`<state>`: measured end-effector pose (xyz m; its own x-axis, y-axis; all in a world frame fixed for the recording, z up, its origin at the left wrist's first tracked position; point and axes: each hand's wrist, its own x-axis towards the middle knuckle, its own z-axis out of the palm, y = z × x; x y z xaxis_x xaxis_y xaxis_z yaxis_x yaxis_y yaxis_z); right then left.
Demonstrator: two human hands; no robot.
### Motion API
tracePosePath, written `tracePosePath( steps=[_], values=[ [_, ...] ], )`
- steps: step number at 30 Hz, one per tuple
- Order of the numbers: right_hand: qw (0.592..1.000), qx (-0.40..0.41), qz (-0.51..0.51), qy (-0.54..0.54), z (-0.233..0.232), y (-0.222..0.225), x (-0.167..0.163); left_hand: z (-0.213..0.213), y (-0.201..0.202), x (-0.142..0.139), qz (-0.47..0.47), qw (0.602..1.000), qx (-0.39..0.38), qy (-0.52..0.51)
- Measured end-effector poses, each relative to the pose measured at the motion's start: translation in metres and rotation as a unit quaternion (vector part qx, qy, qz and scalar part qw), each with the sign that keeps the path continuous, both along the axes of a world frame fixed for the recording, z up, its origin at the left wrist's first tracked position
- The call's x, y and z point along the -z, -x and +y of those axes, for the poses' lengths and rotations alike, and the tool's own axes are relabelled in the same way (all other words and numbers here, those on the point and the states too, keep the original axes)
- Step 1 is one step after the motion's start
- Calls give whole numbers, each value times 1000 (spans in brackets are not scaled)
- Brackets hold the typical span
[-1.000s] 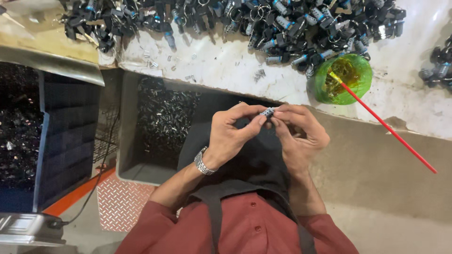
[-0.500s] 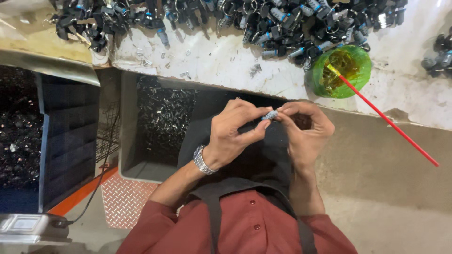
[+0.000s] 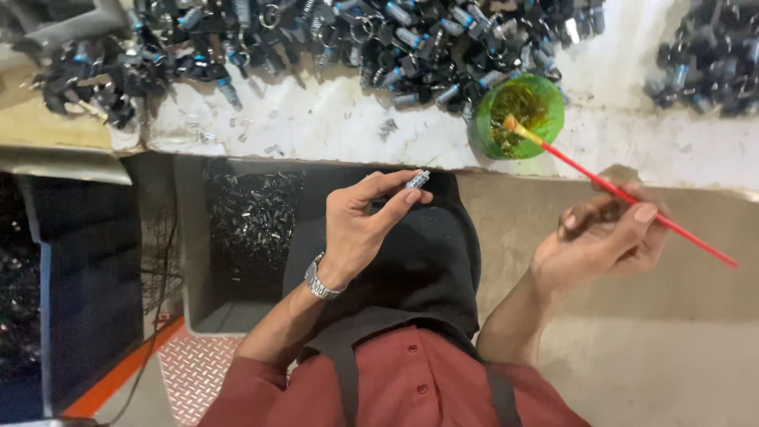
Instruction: The person picks small metal components one at a time from a pile on the workbench, dips a red-handled brush into a green cup of oil, brushes oil onto each component, and drops the treated part into a bin below the bench.
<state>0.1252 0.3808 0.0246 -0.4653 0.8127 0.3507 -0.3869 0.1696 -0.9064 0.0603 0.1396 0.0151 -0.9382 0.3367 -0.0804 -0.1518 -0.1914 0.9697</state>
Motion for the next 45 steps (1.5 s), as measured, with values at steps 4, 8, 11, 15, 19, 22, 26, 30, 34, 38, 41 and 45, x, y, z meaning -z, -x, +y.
tracePosePath(
  steps=[4,8,11,15,19,22,26,30,34,38,41,45],
  values=[
    [986,-113,-16,121,-9,-7,4,-2,6,-2,-35,997,13,-70],
    [970,-137,-50,195,-27,-13,17,-4,3,5,-58,990,40,-120],
    [970,-141,-64,189,-33,-15,23,-5,1,8,-59,991,28,-115],
    [974,-167,-73,135,-27,-14,25,-3,3,6,-58,992,24,-113],
    [993,-63,-13,96,-6,-11,18,-13,3,0,-78,989,21,-121],
    [999,-3,-24,-43,2,-8,16,-46,-5,-6,9,999,-21,23],
    [978,-79,-171,-87,-3,3,19,-94,-4,-9,256,874,-229,344],
    [974,-69,-201,-76,-26,11,21,-118,13,-4,287,791,-323,435],
    [934,-171,-251,-190,-48,6,6,-119,70,11,311,634,-324,629],
    [851,-232,-336,-331,-71,16,-7,-112,96,14,342,577,-296,680],
    [776,-203,-378,-462,-80,38,-9,-107,86,3,344,651,-330,590],
    [665,-239,-468,-531,-86,56,-10,-107,61,-13,221,867,-339,291]
  ],
)
